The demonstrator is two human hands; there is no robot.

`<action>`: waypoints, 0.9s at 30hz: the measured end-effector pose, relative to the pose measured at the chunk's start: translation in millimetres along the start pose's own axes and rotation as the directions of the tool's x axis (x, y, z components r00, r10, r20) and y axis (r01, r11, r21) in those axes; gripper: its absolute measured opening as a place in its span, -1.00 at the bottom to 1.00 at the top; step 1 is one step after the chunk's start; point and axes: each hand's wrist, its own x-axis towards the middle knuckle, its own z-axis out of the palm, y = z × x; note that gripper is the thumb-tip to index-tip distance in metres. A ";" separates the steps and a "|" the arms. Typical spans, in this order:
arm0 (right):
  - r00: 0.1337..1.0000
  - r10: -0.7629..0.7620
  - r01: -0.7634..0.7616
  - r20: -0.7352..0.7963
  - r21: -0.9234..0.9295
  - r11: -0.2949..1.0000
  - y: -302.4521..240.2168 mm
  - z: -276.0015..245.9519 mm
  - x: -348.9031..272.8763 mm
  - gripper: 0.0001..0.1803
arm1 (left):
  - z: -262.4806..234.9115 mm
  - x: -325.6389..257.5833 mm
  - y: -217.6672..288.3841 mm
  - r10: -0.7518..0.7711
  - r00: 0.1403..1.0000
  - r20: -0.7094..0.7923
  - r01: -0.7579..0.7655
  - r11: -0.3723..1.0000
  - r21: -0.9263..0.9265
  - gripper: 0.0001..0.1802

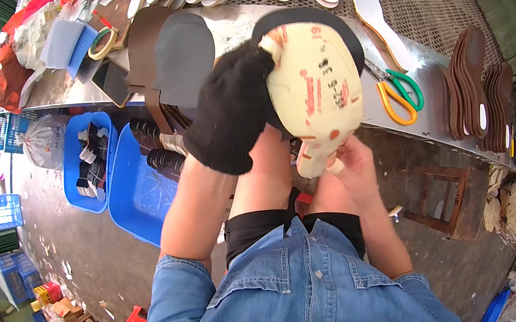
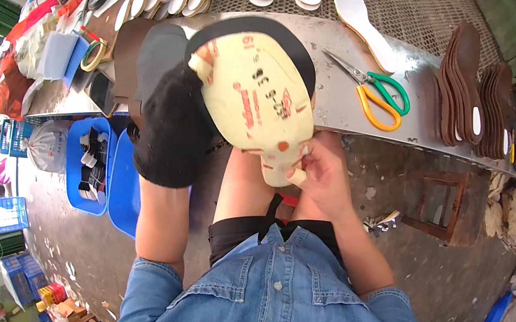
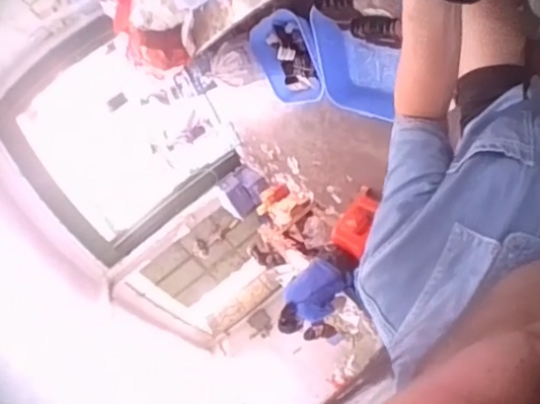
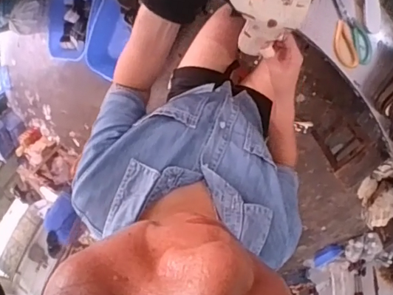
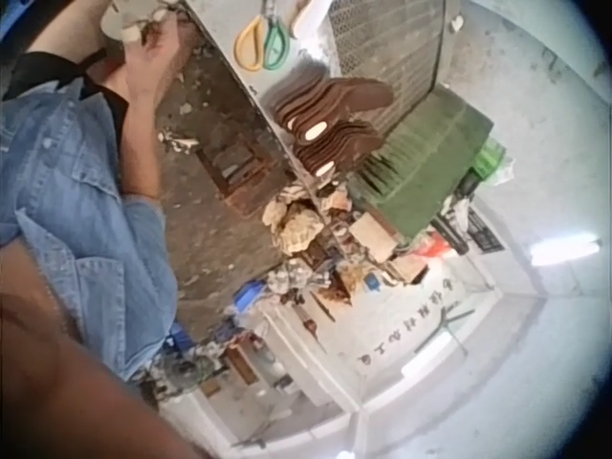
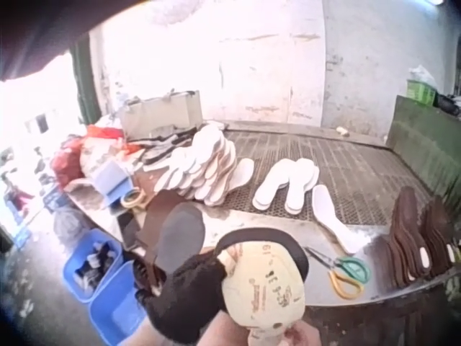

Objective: The recorder is seen assembling shoe soles and uppers by hand.

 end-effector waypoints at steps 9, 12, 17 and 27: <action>0.954 0.015 0.017 -0.298 0.107 0.994 -58.4 14.1 26.5 -0.78 | 22.1 -17.5 -26.1 -0.155 0.940 0.304 0.231 0.945 -0.231 -0.66; 0.954 0.022 0.009 -0.300 0.102 0.995 -51.1 10.4 27.7 -0.78 | 32.0 -27.5 -26.1 -0.301 0.912 0.278 0.380 0.875 -0.301 -0.66; 0.959 0.063 -0.022 -0.277 0.148 0.989 -41.9 13.2 24.7 -0.77 | 32.2 -36.0 -20.5 -0.386 0.890 0.243 0.453 0.813 -0.366 -0.69; 0.957 -0.050 0.019 -0.286 -0.109 0.994 -40.0 22.7 18.4 -0.79 | 27.8 -34.9 -17.7 -0.005 0.982 0.190 -0.059 0.942 0.330 -0.59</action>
